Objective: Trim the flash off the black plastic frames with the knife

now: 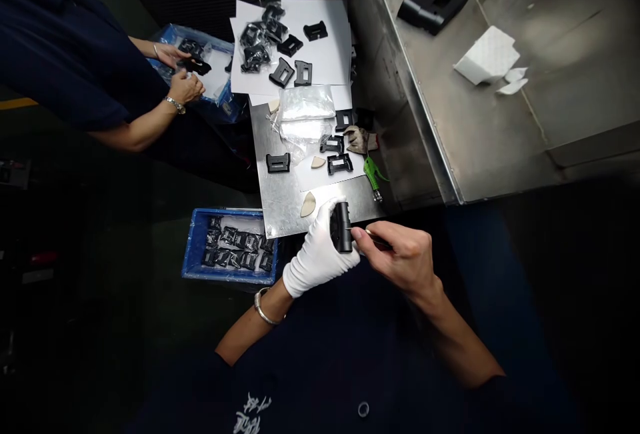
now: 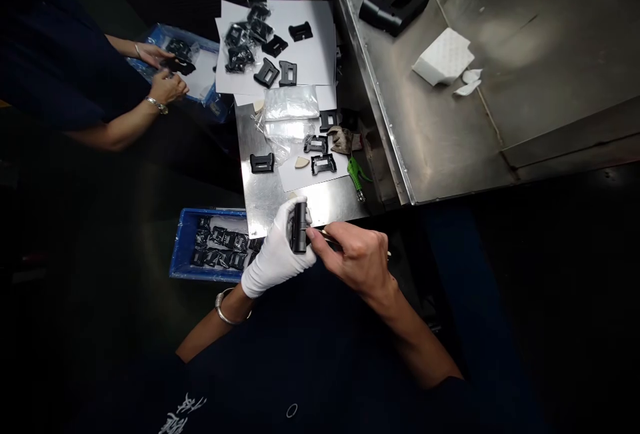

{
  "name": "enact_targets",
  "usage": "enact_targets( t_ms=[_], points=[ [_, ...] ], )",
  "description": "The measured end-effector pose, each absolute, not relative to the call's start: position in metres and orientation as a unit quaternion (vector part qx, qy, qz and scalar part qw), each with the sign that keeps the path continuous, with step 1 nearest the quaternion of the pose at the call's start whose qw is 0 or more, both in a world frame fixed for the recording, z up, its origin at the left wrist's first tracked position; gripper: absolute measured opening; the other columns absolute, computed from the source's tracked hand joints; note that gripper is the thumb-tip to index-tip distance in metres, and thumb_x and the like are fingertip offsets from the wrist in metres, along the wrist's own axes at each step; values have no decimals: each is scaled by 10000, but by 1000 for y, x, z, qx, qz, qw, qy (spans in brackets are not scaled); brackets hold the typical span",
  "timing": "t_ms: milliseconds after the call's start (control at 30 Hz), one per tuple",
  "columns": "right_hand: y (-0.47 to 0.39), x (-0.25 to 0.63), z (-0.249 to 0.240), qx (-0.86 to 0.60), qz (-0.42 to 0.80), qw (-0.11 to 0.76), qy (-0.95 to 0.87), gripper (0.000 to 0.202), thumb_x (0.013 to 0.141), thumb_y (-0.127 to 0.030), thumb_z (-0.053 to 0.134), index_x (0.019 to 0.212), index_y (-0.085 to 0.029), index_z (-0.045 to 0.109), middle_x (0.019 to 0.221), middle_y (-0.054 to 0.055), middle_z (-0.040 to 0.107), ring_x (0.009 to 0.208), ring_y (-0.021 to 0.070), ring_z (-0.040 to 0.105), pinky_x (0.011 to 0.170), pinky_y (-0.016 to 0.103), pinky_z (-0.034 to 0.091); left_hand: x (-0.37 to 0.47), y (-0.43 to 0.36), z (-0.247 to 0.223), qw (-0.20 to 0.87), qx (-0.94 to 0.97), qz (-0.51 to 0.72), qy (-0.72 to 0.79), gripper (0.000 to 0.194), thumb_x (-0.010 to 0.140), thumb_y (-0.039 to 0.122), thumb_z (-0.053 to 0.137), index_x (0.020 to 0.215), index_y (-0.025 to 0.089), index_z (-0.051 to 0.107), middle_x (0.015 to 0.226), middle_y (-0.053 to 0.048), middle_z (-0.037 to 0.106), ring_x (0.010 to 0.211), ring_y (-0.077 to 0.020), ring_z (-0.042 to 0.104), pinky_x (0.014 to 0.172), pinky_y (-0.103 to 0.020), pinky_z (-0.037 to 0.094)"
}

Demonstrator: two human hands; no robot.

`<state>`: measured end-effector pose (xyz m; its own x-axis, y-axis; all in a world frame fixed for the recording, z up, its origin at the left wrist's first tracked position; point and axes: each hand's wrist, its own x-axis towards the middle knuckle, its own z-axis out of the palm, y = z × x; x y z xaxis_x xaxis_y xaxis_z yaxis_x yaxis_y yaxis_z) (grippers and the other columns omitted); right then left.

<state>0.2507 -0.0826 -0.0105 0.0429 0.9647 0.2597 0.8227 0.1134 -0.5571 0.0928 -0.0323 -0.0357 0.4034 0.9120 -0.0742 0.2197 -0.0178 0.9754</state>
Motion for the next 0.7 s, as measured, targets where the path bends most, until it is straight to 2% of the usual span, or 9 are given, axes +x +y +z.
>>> enact_targets(
  t_ms=[133, 400, 533, 633, 700],
  points=[
    [-77, 257, -11, -661, 101, 307, -678, 366, 973, -398, 649, 672, -189, 663, 612, 16, 663, 533, 108, 558, 564, 278, 333, 96, -37, -30, 515, 666, 316, 438, 656, 747, 205, 672, 1361, 167, 442, 1263, -182, 628, 1149, -358, 669, 996, -577, 588],
    [-63, 268, -12, -672, 48, 281, -683, 429, 976, -458, 629, 640, -192, 656, 557, 4, 608, 507, 101, 505, 541, 282, 297, 89, -35, -28, 481, 725, 319, 375, 731, 722, 207, 687, 1396, 195, 404, 1377, -167, 571, 1260, -344, 614, 1123, -550, 523],
    [-56, 275, -12, -689, 45, 301, -658, 422, 971, -473, 628, 656, -196, 672, 585, 14, 642, 521, 115, 532, 550, 285, 334, 88, -33, -29, 525, 691, 312, 387, 724, 729, 221, 705, 1392, 182, 418, 1244, -144, 621, 1114, -311, 665, 1038, -530, 571],
    [-57, 277, -7, -689, 98, 351, -626, 387, 973, -459, 627, 691, -201, 683, 621, 20, 660, 536, 125, 539, 573, 287, 384, 88, -33, -30, 562, 642, 311, 418, 738, 732, 237, 724, 1400, 186, 416, 1128, -101, 640, 971, -259, 679, 957, -490, 598],
    [-60, 276, -4, -680, 146, 374, -613, 378, 973, -450, 630, 688, -205, 674, 612, 13, 644, 530, 124, 524, 562, 289, 391, 89, -32, -30, 574, 621, 314, 432, 749, 733, 253, 745, 1403, 195, 416, 1105, -84, 645, 963, -246, 676, 958, -475, 593]
  ],
)
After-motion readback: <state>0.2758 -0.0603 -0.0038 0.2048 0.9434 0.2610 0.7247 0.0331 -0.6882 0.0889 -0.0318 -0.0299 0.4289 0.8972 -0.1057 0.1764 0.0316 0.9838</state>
